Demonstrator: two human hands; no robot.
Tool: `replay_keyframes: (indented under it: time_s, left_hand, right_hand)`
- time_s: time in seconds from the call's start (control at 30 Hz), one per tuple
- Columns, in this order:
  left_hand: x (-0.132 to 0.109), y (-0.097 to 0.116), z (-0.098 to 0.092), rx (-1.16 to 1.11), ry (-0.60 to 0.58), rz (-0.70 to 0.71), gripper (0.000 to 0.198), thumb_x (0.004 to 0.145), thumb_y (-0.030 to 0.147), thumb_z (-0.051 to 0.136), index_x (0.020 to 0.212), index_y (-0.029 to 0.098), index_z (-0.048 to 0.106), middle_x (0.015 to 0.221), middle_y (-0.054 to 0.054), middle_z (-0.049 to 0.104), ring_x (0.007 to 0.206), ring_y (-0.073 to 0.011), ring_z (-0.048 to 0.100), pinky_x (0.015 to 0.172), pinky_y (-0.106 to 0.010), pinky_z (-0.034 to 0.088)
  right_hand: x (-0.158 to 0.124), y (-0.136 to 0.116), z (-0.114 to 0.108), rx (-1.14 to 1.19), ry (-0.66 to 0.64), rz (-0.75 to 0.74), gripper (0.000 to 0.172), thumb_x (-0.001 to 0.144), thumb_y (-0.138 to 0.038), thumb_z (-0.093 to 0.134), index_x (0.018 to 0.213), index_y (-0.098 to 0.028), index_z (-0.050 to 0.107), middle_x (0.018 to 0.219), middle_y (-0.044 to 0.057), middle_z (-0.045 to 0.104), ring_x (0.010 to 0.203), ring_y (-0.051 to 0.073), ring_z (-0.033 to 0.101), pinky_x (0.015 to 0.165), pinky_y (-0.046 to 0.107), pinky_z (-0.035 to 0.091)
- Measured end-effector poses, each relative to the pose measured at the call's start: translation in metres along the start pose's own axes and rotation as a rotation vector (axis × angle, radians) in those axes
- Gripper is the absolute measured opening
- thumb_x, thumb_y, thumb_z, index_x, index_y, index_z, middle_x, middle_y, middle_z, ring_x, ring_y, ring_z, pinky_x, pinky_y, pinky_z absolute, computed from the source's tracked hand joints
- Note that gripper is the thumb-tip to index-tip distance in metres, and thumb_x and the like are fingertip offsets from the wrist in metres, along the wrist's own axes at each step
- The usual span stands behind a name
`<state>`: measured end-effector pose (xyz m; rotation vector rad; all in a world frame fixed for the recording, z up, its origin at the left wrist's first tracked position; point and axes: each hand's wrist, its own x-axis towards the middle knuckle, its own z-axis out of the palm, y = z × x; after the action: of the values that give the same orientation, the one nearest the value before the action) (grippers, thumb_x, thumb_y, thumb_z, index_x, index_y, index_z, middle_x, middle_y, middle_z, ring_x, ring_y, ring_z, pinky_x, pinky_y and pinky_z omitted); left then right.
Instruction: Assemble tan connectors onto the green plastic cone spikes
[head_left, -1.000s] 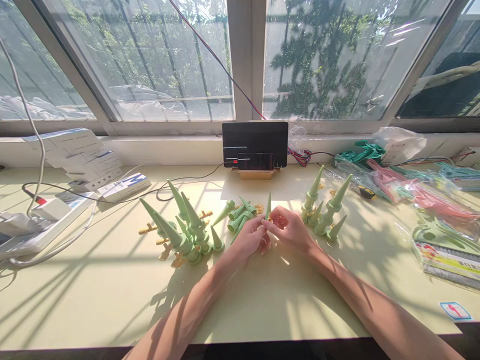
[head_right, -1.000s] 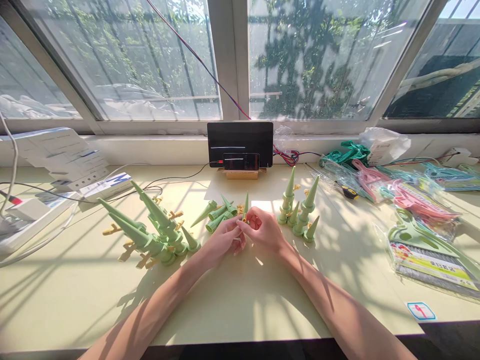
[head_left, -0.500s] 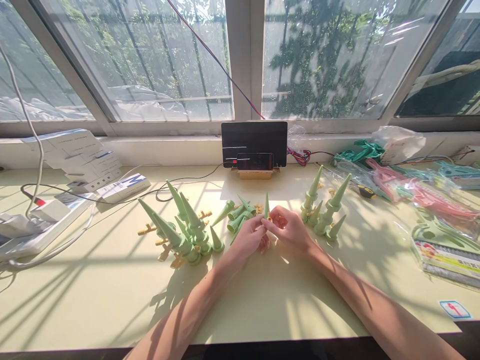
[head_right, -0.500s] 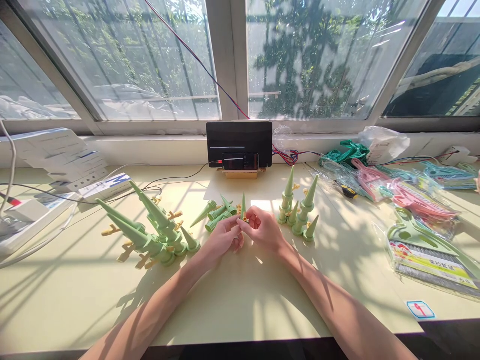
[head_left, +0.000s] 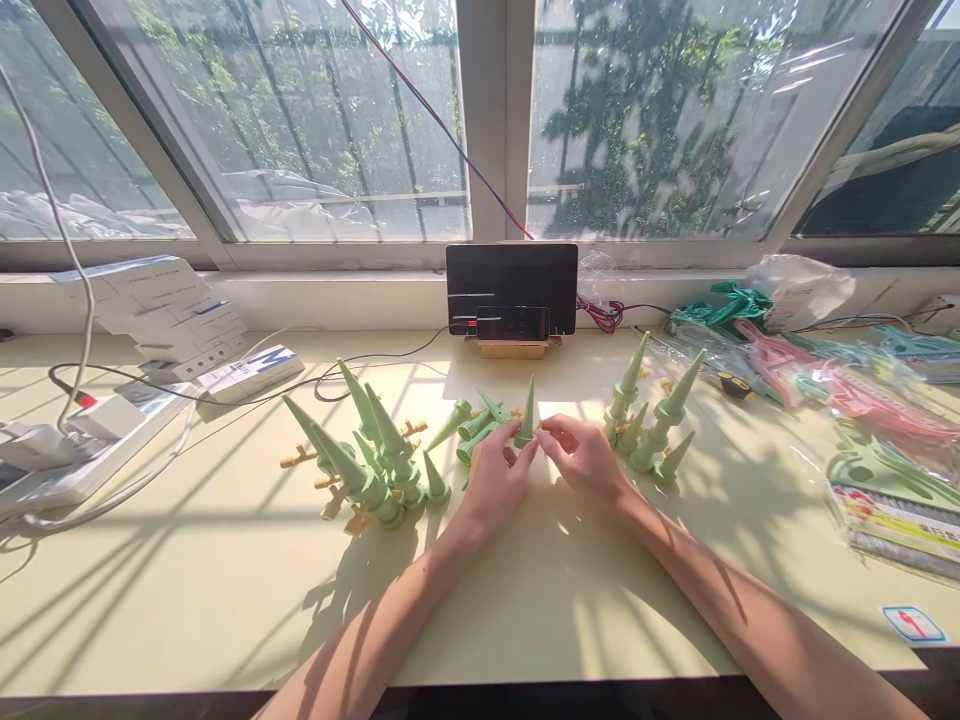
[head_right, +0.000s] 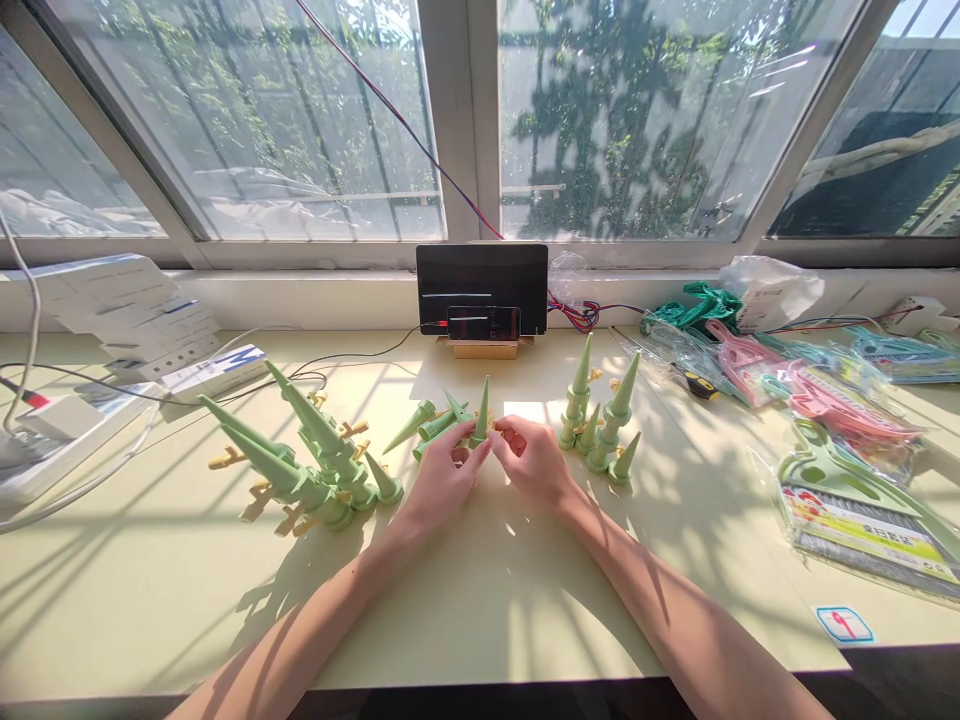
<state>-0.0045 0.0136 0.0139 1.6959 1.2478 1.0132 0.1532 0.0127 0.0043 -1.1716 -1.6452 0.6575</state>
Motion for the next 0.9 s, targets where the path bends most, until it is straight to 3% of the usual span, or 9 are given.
replay_keyframes:
  time_s: [0.13,0.43,0.67,0.9]
  left_hand:
    - [-0.0007,-0.0001,0.0000,0.080,0.029,0.042,0.038,0.088,0.043,0.061,0.116,0.017,0.067,0.071,-0.001,0.058,0.056,-0.0133,0.047,0.056,-0.027,0.035]
    - [-0.0009,-0.0040,-0.0010,0.232,0.051,0.168,0.021,0.090,0.039,0.062,0.091,0.019,0.069,0.064,0.002,0.045,0.058,-0.0131,0.040,0.059,-0.028,0.030]
    - [-0.0016,-0.0046,-0.0004,0.271,0.074,0.201,0.035,0.090,0.041,0.062,0.066,0.020,0.048,0.060,0.003,0.037,0.058,-0.0136,0.037,0.057,-0.028,0.027]
    - [-0.0011,-0.0045,0.0000,0.275,0.076,0.213,0.042,0.090,0.042,0.061,0.062,0.020,0.038,0.058,0.004,0.036,0.058,-0.0134,0.036,0.057,-0.028,0.026]
  right_hand:
    - [0.0006,0.0026,0.0012,0.067,0.000,0.026,0.025,0.093,-0.038,0.054,0.078,-0.020,0.061,0.065,0.002,0.059,0.058,0.016,0.056,0.056,0.029,0.044]
    - [0.0013,0.0006,0.0002,0.200,-0.024,0.086,0.025,0.091,-0.039,0.058,0.075,-0.020,0.061,0.060,-0.001,0.053,0.049,0.013,0.048,0.046,0.027,0.040]
    - [0.0011,0.0063,0.0004,0.224,-0.022,0.055,0.025,0.090,-0.039,0.060,0.076,-0.018,0.063,0.059,-0.002,0.050,0.049,0.012,0.043,0.045,0.026,0.036]
    - [0.0017,0.0079,-0.0001,0.229,-0.022,0.020,0.022,0.089,-0.035,0.062,0.076,-0.018,0.064,0.063,-0.001,0.053,0.050,0.011,0.044,0.046,0.026,0.036]
